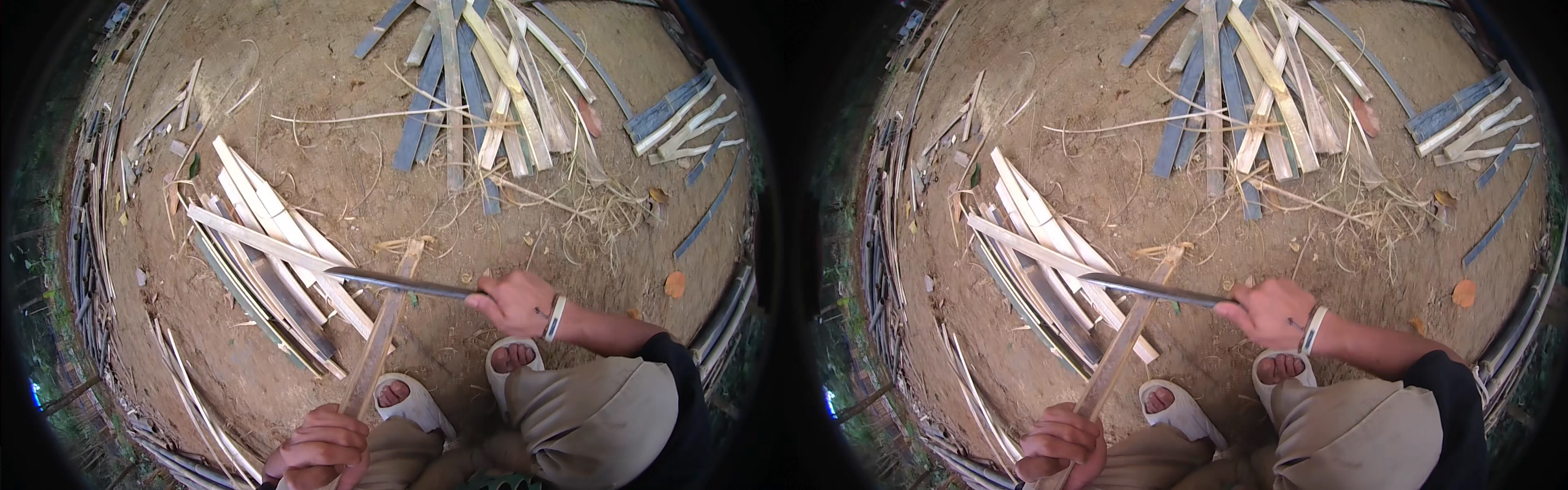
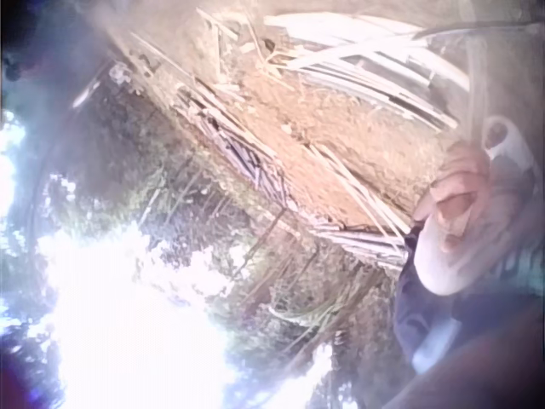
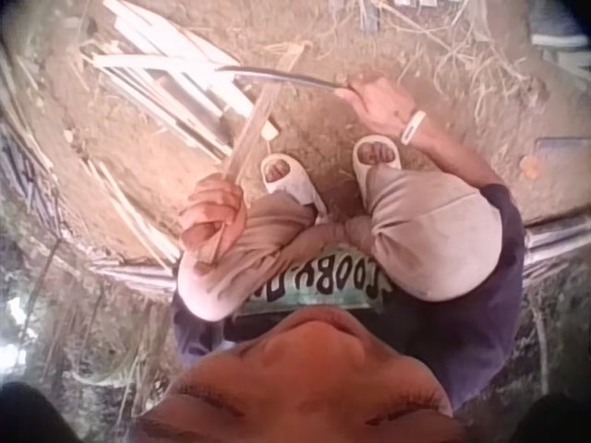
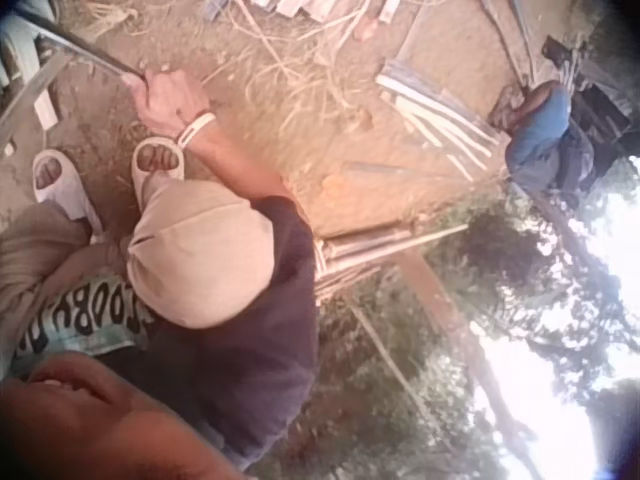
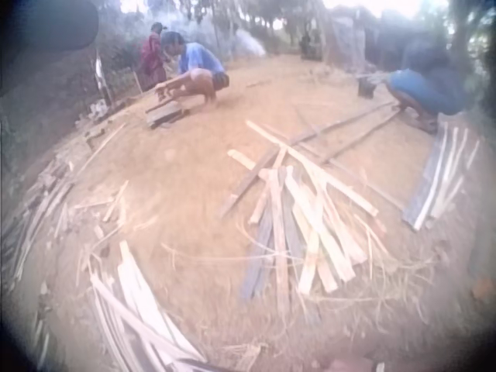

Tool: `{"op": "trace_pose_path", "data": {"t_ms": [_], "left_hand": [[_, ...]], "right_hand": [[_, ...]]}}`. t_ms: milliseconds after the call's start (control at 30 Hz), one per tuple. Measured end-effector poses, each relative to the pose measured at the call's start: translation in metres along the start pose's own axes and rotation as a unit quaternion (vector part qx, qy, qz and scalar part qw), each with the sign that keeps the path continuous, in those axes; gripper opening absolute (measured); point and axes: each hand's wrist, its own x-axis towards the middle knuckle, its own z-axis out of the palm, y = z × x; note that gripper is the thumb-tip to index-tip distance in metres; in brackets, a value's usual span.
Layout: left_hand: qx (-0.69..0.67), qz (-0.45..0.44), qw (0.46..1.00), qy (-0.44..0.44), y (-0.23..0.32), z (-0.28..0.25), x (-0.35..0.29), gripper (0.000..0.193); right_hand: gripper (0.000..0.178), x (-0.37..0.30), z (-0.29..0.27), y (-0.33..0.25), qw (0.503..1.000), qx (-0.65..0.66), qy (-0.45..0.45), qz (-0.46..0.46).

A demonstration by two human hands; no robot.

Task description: The person sits on the ground and uses a machete to shave and smooth thin strips of bamboo. They repeatedly hold the bamboo strips and scrape the blade along them to remove rough edges, occasionally adjusting their grip or the position of the strips.

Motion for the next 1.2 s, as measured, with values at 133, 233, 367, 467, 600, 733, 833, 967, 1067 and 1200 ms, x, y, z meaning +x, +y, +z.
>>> {"op": "trace_pose_path", "data": {"t_ms": [133, 233, 367, 467, 600, 733, 833, 967, 1067, 1200], "left_hand": [[0.0, -0.02, 1.0, -0.011, 0.005, -0.002, 0.012, 0.039], [-0.003, -0.011, 1.0, -0.008, 0.002, -0.013, -0.002, 0.043], [-0.036, -0.001, 0.999, 0.041, -0.001, -0.005, 0.001, 0.044], [-0.016, 0.002, 0.999, 0.033, -0.007, -0.019, -0.018, 0.045], [-0.123, 0.055, 0.971, 0.196, -0.026, -0.003, -0.005, 0.047], [-0.078, 0.0, 0.955, 0.286, -0.023, 0.001, -0.003, 0.049], [-0.093, -0.023, 0.958, 0.269, -0.021, -0.005, 0.0, 0.05], [-0.119, -0.025, 0.958, 0.258, -0.026, -0.017, -0.006, 0.052], [-0.136, -0.014, 0.954, 0.268, -0.025, -0.012, 0.001, 0.054], [-0.16, 0.002, 0.962, 0.223, -0.028, -0.024, -0.005, 0.052]], "right_hand": [[0.053, 0.004, 0.006, 0.015, 0.998, -0.023, 0.017, 0.055], [0.053, -0.003, 0.007, 0.015, 0.998, 0.0, -0.015, 0.053], [0.05, -0.005, 0.008, 0.028, 0.997, -0.025, 0.035, 0.059], [0.047, -0.02, 0.017, 0.014, 1.0, 0.022, 0.008, -0.007], [0.047, -0.008, 0.032, 0.034, 0.995, 0.061, 0.034, 0.077], [0.051, -0.013, 0.025, 0.032, 0.998, 0.035, 0.038, 0.041], [0.051, -0.014, 0.029, 0.034, 0.996, 0.034, 0.028, 0.079], [0.051, -0.024, 0.026, 0.032, 0.998, 0.026, 0.04, 0.043], [0.051, -0.02, 0.022, 0.035, 0.995, 0.011, 0.011, 0.094], [0.052, -0.021, 0.028, 0.035, 0.996, 0.029, 0.031, 0.077]]}}
